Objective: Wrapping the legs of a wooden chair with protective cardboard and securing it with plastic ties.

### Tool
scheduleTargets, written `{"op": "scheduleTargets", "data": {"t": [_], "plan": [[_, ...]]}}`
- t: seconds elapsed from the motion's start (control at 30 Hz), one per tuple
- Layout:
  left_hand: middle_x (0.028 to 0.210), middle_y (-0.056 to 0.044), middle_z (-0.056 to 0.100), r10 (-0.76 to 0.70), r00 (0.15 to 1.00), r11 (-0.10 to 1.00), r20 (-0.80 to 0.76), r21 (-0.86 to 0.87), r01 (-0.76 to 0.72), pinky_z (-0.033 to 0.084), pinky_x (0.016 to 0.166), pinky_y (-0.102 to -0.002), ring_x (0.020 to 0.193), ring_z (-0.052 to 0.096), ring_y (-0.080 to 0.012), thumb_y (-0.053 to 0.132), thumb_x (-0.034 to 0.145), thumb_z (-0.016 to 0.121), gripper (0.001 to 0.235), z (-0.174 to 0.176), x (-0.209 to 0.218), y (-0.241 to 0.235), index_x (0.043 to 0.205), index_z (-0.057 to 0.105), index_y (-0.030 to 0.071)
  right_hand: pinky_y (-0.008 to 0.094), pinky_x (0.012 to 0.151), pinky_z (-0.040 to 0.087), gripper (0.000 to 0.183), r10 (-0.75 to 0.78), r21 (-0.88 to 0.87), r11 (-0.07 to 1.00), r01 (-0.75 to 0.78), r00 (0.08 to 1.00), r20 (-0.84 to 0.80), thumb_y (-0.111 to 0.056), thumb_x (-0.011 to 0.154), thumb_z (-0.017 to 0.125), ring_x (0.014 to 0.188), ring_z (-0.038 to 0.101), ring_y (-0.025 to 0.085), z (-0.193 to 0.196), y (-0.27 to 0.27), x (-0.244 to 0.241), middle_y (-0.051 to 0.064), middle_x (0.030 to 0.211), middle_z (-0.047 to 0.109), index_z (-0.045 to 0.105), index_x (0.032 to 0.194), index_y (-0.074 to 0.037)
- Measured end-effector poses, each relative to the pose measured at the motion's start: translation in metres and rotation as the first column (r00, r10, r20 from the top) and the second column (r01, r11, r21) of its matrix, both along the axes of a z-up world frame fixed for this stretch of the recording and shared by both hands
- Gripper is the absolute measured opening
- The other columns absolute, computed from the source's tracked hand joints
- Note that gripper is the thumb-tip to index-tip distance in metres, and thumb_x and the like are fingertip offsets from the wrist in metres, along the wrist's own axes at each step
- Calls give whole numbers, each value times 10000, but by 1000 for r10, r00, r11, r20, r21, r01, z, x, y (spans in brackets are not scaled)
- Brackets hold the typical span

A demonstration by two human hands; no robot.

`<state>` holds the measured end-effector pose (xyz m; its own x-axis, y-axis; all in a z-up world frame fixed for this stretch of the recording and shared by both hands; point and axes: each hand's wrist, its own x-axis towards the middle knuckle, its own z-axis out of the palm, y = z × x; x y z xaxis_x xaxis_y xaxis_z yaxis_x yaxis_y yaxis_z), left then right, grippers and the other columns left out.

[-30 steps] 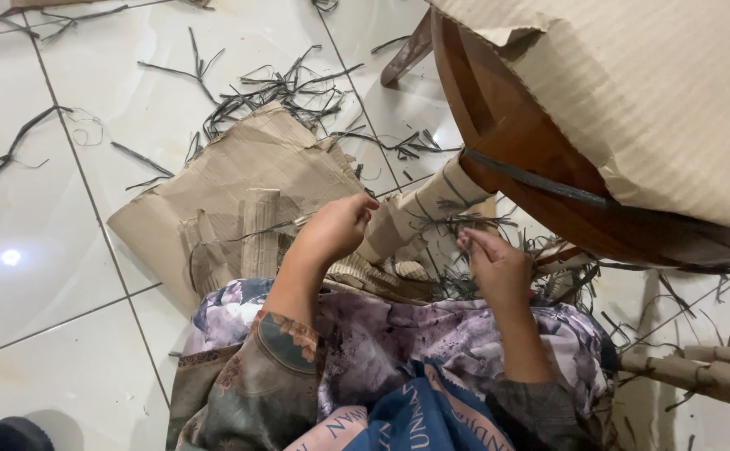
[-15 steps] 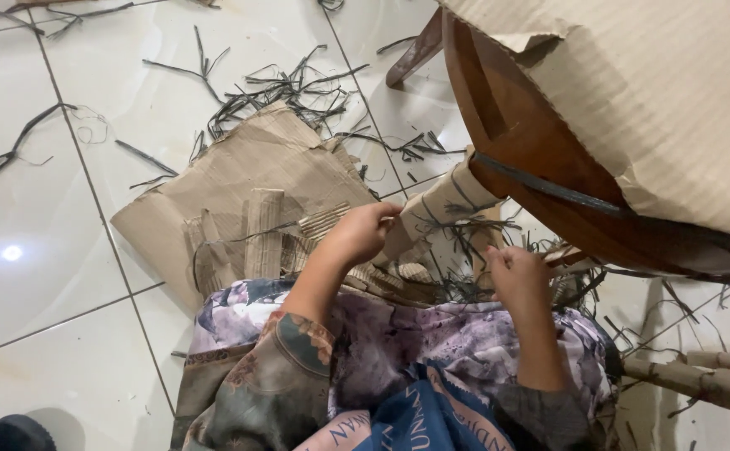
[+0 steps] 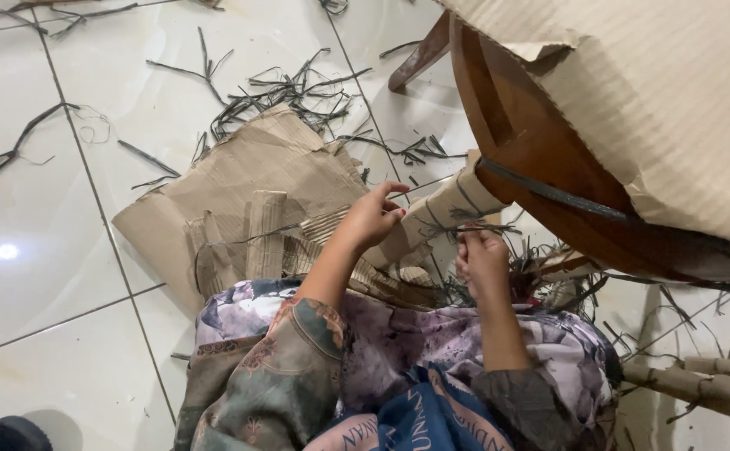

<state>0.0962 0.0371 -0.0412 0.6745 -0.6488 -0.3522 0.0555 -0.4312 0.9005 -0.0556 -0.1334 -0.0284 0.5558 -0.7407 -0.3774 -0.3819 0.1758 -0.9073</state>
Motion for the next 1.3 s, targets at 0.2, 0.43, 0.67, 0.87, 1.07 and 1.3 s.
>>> {"op": "scheduleTargets", "data": {"t": [0.2,0.43,0.67,0.87,1.07,1.3], "plan": [[1186,-160,718,-164,986,986,-29,-2,164,490,1064,-479,1205,655,-345,329,1004,549,521,-5,9,2,1506,444,421,394,664,563,160,185,-432,851,-298,941,-283,-192,1013,628,780,714,247,-21,9,11,104,883,725,754,1056,-102],[733,3,762,-17,997,1000,82,9,16,570,831,-343,816,746,-214,313,842,757,173,-25,19,-10,992,813,248,376,583,532,190,315,-555,726,-407,913,-257,-153,974,637,630,669,235,-51,-14,11,115,697,693,759,870,-49],[721,11,775,-86,979,984,186,167,55,593,835,-356,844,771,-213,284,870,731,122,0,0,15,943,818,237,464,703,581,172,423,-697,571,-434,883,-203,-196,982,710,869,731,394,-28,2,-21,188,854,750,777,1004,-40],[890,9,687,-161,883,962,442,270,41,523,834,-386,966,673,-252,285,886,734,80,8,-36,41,908,811,280,425,652,621,136,527,-815,353,-460,817,-233,-194,961,716,836,746,338,-39,2,-46,109,907,770,788,1058,-132],[1204,54,581,-215,518,969,828,114,220,327,975,-441,1257,485,-221,245,857,714,75,62,-58,55,818,748,300,389,568,643,196,578,-835,141,-531,729,-366,-194,990,646,719,722,301,-15,25,-55,68,886,730,762,1148,-209],[1015,-79,764,-206,772,874,601,-241,421,528,896,-453,992,704,-359,33,891,704,130,55,-47,36,971,765,116,354,556,630,208,668,-909,75,-409,698,-259,-72,969,620,738,724,285,0,40,-46,69,921,711,763,1112,-120]]}}
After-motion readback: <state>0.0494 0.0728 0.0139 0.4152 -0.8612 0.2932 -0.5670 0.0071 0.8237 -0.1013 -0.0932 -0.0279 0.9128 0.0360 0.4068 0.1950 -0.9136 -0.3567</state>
